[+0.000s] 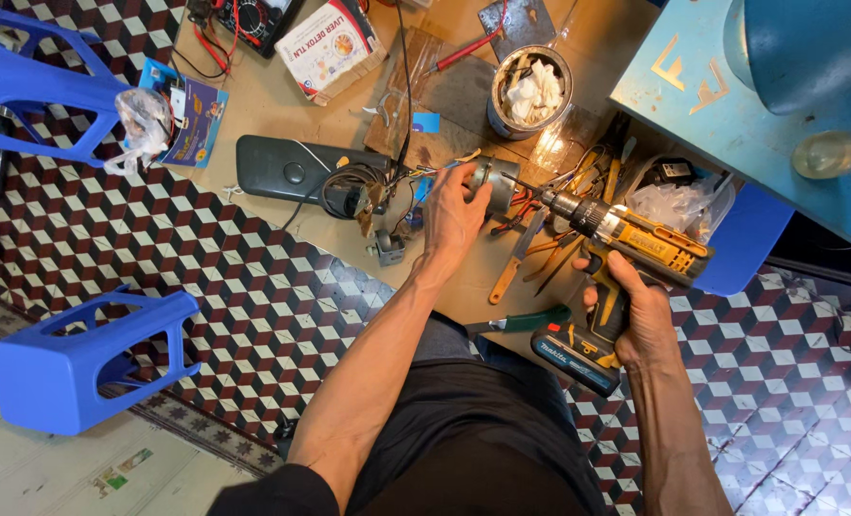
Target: The person uses a cordless drill to remove and install screws on a small electric motor placed on a workbench. They repeatedly adjust the motor's position, handle the drill, and manipulate the motor housing and internal components throughout the clip.
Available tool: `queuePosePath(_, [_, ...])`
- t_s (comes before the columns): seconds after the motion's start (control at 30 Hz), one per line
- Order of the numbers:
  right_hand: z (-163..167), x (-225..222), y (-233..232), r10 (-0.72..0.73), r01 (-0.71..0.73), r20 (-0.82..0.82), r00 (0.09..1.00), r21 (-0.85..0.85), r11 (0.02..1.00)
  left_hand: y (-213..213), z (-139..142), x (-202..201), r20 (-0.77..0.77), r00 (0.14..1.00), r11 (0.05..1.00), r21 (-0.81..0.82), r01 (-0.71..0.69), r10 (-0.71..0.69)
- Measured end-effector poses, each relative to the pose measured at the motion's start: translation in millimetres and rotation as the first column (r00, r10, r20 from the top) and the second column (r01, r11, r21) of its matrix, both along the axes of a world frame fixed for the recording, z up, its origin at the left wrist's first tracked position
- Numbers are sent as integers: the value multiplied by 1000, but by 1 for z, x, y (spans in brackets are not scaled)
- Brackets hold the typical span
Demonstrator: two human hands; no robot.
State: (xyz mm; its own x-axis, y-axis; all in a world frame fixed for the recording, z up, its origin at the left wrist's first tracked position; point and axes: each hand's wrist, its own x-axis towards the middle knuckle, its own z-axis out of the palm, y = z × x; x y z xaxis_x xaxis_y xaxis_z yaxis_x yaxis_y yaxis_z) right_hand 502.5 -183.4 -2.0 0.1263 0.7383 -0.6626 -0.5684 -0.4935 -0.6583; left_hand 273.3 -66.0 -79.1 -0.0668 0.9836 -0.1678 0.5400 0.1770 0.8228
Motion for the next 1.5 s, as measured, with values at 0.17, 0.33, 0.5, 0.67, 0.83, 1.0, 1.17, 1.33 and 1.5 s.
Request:
queuePosePath(0.17, [-6,1,13,11,-11,-1,1000,-12,1000,8,-20,11,-66,998,1000,2,16,-16])
queuePosePath(0.33, [-12,6,21,28,-29,-19,999,-40,999,18,-35,5,-69,993,990,96,102,-95])
queuePosePath(0.5, [-17,10,25,55,-57,-36,998,-58,997,36,-31,-13,-176,945,957,47,286,-274])
queuePosePath(0.67, [-17,12,29,60,-64,-43,997,-78,995,67,-21,-21,-294,813,836,71,543,-503])
queuePosePath(0.83, [-17,13,34,75,-78,-35,997,-90,993,83,-15,-26,-328,708,746,16,666,-625])
queuePosePath(1.0, [-16,13,36,72,-74,-35,997,-81,994,88,-16,-24,-327,679,718,2,696,-657])
queuePosePath(1.17, [-15,17,35,74,-78,-46,996,-86,993,91,-17,-25,-322,663,710,-39,703,-675])
queuePosePath(1.33, [-16,19,33,79,-84,-54,995,-96,992,91,-15,-25,-307,667,702,-6,712,-679])
queuePosePath(1.5, [-17,18,33,77,-82,-59,995,-91,992,90,-13,-27,-266,685,718,-43,695,-679])
